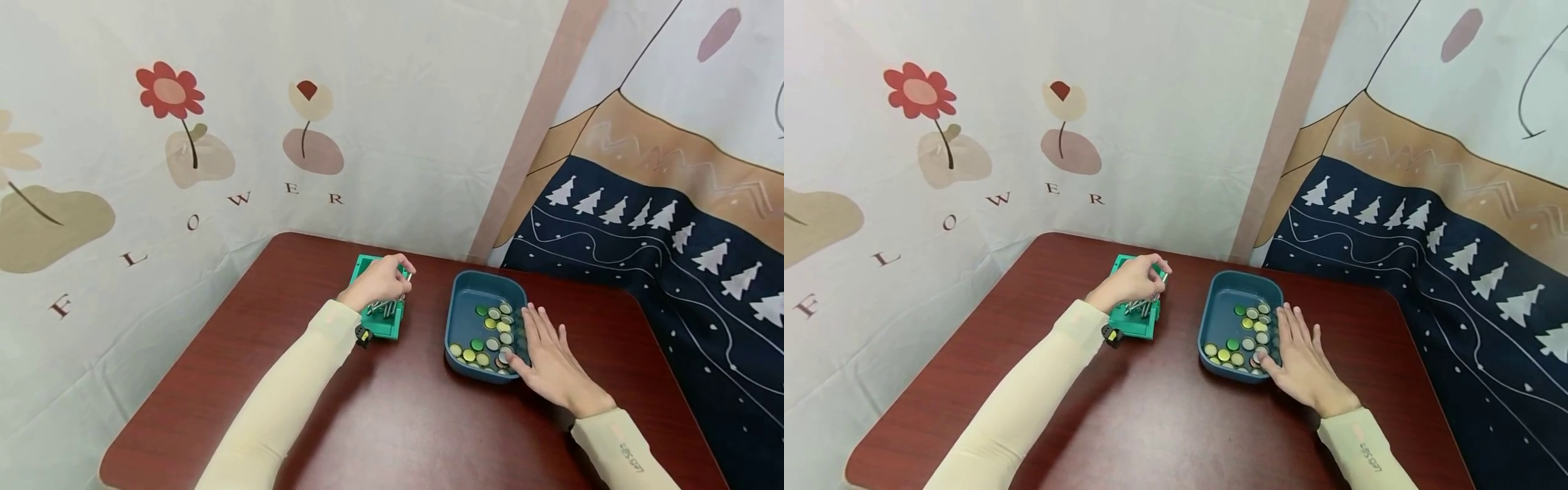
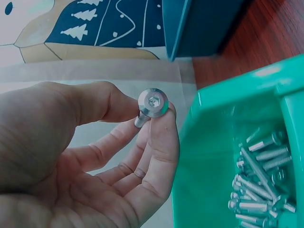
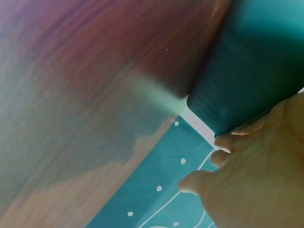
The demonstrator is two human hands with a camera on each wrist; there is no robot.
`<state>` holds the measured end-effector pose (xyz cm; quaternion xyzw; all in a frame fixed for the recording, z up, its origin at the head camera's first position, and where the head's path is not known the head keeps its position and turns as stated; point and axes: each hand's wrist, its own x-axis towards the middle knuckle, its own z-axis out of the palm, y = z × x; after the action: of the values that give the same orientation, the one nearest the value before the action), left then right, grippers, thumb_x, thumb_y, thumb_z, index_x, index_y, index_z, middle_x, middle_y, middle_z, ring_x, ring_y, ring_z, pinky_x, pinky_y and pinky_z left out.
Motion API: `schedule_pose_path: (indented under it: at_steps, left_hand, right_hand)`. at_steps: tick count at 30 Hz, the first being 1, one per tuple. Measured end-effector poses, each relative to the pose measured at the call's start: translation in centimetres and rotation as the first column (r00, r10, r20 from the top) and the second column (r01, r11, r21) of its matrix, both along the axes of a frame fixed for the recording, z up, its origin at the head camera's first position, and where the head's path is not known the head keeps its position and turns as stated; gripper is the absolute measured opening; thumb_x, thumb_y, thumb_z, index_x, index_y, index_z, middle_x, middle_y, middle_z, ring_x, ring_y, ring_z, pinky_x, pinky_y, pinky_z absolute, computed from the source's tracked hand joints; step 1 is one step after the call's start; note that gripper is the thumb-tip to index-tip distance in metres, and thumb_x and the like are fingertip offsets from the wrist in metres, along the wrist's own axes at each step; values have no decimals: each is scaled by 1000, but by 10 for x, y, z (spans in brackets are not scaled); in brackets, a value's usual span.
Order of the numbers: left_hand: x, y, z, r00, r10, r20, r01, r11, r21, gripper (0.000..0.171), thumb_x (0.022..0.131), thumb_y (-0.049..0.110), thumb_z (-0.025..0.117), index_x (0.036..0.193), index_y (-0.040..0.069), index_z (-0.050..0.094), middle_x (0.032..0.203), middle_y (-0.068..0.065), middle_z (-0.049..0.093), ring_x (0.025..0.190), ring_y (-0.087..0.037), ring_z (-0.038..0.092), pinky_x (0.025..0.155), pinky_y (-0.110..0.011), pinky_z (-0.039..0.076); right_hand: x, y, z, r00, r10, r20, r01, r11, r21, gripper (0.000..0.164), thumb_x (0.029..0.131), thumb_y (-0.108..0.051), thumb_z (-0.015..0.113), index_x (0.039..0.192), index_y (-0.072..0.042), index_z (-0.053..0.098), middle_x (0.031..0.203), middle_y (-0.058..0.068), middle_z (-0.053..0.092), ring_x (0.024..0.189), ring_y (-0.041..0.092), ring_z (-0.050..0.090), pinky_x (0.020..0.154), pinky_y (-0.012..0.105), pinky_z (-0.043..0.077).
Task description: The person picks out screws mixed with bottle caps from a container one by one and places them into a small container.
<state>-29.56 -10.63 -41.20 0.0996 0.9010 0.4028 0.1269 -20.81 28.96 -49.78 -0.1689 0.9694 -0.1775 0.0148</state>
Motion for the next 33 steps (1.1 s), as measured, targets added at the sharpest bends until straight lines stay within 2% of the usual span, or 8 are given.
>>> schedule_pose_path:
  at_steps: [4,7,11,18,27,29,33]
  left_hand:
    - [-1,-7,-1,1000,14,10,-14,1000,4,34,111,7,66,144,12,67,111,-10,82,97,-36,82,74,-31,54]
    - [-3,-11,-4,1000,13,4,-13,1000,-1,37,111,8,65,148,11,66,112,-10,82,94,-34,80,75,-32,53]
    - [-4,-17,-6,1000,18,-10,-19,999,-32,38,112,11,65,150,9,66,112,-10,82,83,-21,72,77,-32,53]
    - [-6,-25,-10,999,44,-28,-46,995,-86,35,114,15,69,149,9,67,111,-10,79,83,-19,68,81,-36,54]
    - [-14,-28,-18,997,60,-42,-66,983,-173,35,115,15,71,148,9,67,119,-12,78,107,-24,65,79,-36,54]
    - [-16,-28,-20,997,58,-45,-66,979,-193,35,115,15,70,149,9,66,120,-12,77,109,-26,66,81,-37,54]
    - [-19,-27,-22,996,66,-60,-78,968,-237,35,114,14,71,149,9,67,121,-12,74,120,-30,60,88,-42,56]
  right_hand:
    - [0,0,0,1000,-3,7,3,1000,-8,104,115,-52,66,185,2,12,195,28,9,181,56,6,137,90,9]
    - [0,0,0,1000,-4,8,4,1000,-13,103,115,-52,66,185,2,12,195,28,9,181,55,5,137,90,8]
    - [0,1,0,1000,-4,11,5,1000,-20,103,115,-52,66,185,2,12,195,28,9,181,55,5,137,89,8]
    - [-1,1,-2,1000,1,-5,-1,1000,-19,102,115,-51,67,185,2,14,195,27,10,181,56,6,137,90,11]
    - [-1,3,-3,1000,4,-7,-4,1000,-24,102,116,-51,66,185,1,13,195,27,10,181,56,6,137,89,10]
    - [-1,3,-3,1000,5,-7,-5,1000,-25,102,116,-51,66,185,1,13,195,27,10,181,56,6,137,89,10]
    - [-1,4,-2,1000,10,-7,-10,1000,-23,102,116,-52,66,185,2,13,195,28,10,181,55,6,137,90,11]
